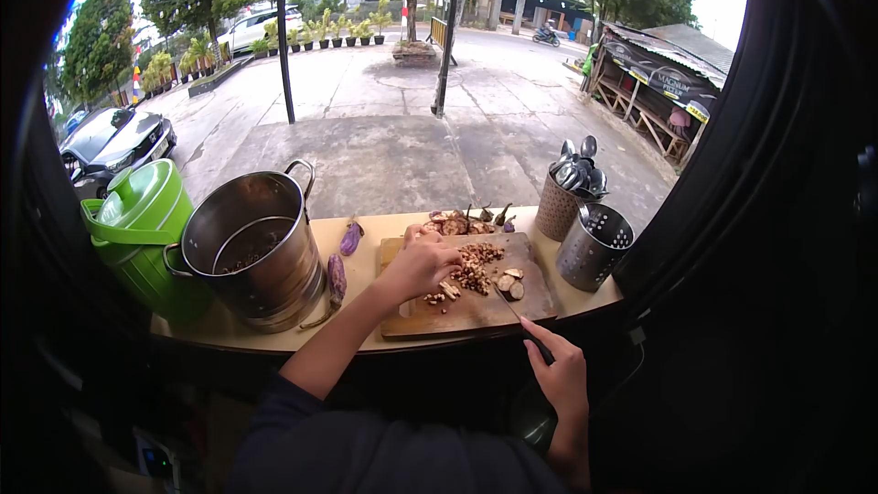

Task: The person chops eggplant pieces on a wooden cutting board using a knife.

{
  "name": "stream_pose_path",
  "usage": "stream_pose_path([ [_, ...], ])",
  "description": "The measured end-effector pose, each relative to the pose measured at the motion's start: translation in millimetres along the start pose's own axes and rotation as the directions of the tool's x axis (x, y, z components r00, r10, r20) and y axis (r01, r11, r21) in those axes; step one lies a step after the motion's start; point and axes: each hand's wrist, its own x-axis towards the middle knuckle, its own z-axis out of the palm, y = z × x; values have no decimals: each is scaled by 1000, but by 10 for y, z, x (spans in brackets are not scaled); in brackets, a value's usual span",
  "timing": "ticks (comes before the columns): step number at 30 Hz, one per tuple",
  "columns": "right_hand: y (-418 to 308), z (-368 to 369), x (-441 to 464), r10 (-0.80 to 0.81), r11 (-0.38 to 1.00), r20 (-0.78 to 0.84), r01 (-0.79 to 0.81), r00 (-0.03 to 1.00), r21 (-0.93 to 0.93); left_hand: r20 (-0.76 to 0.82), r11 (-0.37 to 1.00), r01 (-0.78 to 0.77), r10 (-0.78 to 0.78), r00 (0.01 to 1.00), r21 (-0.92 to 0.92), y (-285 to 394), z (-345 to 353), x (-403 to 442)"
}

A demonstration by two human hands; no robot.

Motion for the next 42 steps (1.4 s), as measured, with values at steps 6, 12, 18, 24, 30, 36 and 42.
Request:
stream_pose_path([
  [6, -30, -18, -7, 56, 996, 44, -58, 997, 69, 52, 997, -58, 60, 997, -43, -26, -78, -88],
  [12, -28, -11, -28, 108, 986, 78, -117, 991, 119, 162, 998, -56, 54, 985, 9, -76, -98, -114],
  [18, 0, 13, -51, 106, 983, 76, -116, 991, 144, 161, 998, -43, 50, 986, -47, -63, -94, -110],
  [24, 14, 13, -63, 137, 977, 103, -151, 985, 149, 203, 997, -36, 50, 978, -70, -46, -108, -102],
  [30, 15, 9, -67, 138, 977, 125, -156, 982, 146, 202, 997, -29, 44, 978, -78, -57, -84, -108],
  [36, 37, 22, -83, 126, 976, 113, -144, 986, 164, 217, 998, -39, 47, 975, -43, -64, -90, -123],
  [42, 43, 34, -93, 104, 978, 111, -122, 988, 171, 244, 997, -14, 32, 969, -72, -42, -96, -118],
])
